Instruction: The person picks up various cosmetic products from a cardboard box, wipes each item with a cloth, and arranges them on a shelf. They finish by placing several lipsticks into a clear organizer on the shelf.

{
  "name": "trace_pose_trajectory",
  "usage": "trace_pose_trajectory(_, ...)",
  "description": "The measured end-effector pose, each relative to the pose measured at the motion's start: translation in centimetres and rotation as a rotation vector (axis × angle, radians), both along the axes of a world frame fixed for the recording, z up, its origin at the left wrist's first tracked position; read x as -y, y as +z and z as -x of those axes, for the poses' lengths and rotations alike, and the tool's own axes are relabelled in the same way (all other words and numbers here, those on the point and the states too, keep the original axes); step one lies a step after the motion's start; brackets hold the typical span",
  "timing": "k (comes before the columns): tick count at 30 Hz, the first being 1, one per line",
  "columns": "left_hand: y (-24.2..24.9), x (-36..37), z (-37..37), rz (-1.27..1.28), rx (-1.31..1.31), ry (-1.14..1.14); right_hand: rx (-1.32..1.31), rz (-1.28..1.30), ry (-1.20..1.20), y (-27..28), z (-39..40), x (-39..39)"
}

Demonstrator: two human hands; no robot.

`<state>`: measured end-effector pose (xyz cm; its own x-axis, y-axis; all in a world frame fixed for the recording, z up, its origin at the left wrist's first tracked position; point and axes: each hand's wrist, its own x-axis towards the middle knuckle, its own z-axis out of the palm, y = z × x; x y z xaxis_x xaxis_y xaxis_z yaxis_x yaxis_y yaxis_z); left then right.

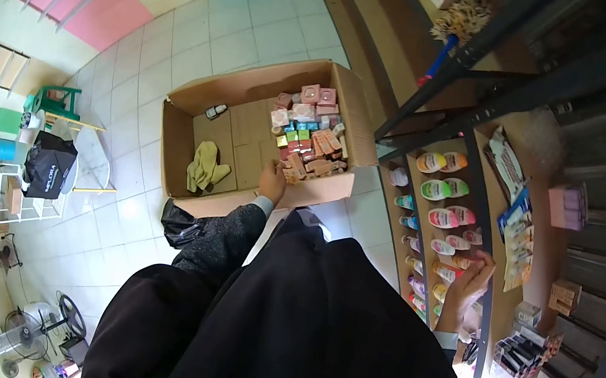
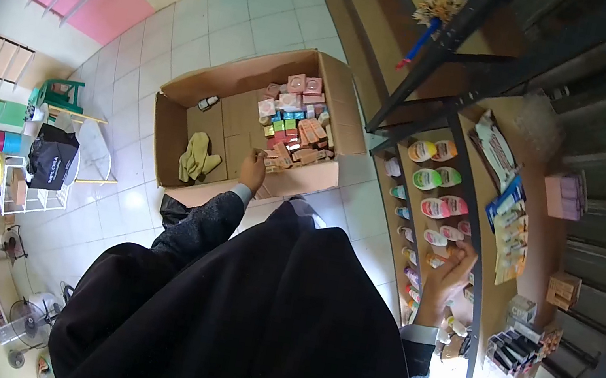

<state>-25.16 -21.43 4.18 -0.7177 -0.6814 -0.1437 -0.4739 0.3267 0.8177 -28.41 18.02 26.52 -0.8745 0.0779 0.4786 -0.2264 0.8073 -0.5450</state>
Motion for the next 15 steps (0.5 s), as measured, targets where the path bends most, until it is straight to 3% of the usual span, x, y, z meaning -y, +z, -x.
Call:
trace_pose_trajectory(2,-1.1,1.5,0.4,-0.127,0.129,0.053,0.117,0.014,0.146,-0.9,1.1,2.0)
trace_pose_trajectory(4,-0.1,2.1,1.4,-0.508,0.270,0.131,0.070,-0.050,0.187,-1.3,2.0,4.1)
trace_pose_trajectory(7,-11.0,3.2,1.3,-0.420,0.280,0.031,0.295,-0.049,0.171,-1.3,2.2,6.5)
trace_pose_trajectory(10,-7.4,2.3,2.8,-0.492,0.371,0.007,0.263,-0.129,0.205,-1.3,2.7,8.5)
trace_pose_trajectory(12,-8.1,2.2,3.7,-0.471,0.369,0.008,0.277,-0.112,0.196,-0.7,3.0,10.5)
trace_pose_trajectory(15,-7.8,2.6,4.6,-0.588,0.587,-0.088,0.419,-0.066,0.226,-1.3,4.0,13.1)
